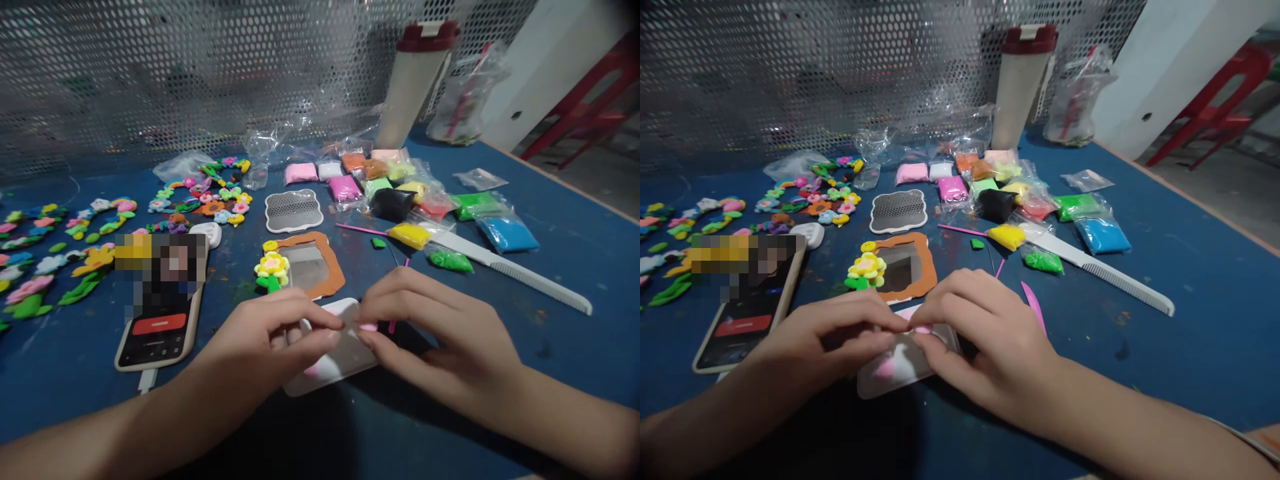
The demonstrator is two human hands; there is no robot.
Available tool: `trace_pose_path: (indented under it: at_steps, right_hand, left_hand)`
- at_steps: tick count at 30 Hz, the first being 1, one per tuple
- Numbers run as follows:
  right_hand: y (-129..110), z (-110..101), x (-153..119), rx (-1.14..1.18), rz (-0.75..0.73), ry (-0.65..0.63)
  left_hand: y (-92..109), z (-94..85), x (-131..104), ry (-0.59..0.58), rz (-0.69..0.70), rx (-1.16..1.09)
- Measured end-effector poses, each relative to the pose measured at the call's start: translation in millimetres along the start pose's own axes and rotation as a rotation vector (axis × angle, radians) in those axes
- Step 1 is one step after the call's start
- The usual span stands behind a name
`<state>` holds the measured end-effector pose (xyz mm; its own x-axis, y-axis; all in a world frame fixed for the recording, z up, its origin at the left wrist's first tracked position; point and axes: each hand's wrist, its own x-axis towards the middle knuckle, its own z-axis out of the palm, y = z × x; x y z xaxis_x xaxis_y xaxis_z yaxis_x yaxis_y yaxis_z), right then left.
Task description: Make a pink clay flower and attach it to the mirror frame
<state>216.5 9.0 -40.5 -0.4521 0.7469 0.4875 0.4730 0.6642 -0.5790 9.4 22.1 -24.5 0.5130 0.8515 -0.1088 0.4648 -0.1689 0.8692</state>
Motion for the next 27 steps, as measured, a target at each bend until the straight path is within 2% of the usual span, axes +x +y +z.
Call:
trace_pose_path:
  at_steps: [4,7,9,12,15,19,27]
  right_hand:
    - [-0.2,-1.3,3.1,-0.059,-0.037,0.049]
    - [-0.9,-2.1,3.7,-0.104,-0.067,0.062]
    - [-1.2,-2.5,2.3,-0.128,-0.077,0.067]
    - [-1.1,-2.6,-0.2,-0.132,-0.074,0.075]
    - [-0.5,-2.0,-0.8,-0.099,-0.055,0.077]
    - [-0.1,-2.1,0.2,-0.064,-0.036,0.084]
    - [1.6,0.6,-0.3,-0.009,-0.049,0.088]
  left_hand:
    - [8.7,5.0,8.5,-0.083,-0.228,-0.369]
    - [12.7,9.5,14.2,-0.148,-0.308,-0.516]
    - [14.4,12.1,17.2,-0.142,-0.337,-0.574]
    - [15.9,13.4,19.7,-0.086,-0.326,-0.568]
    - [15.5,12.0,19.8,-0.018,-0.258,-0.478]
    - [12.9,10.4,18.6,-0.014,-0.186,-0.442]
    - [7.9,11.4,18.6,-0.023,-0.272,-0.445]
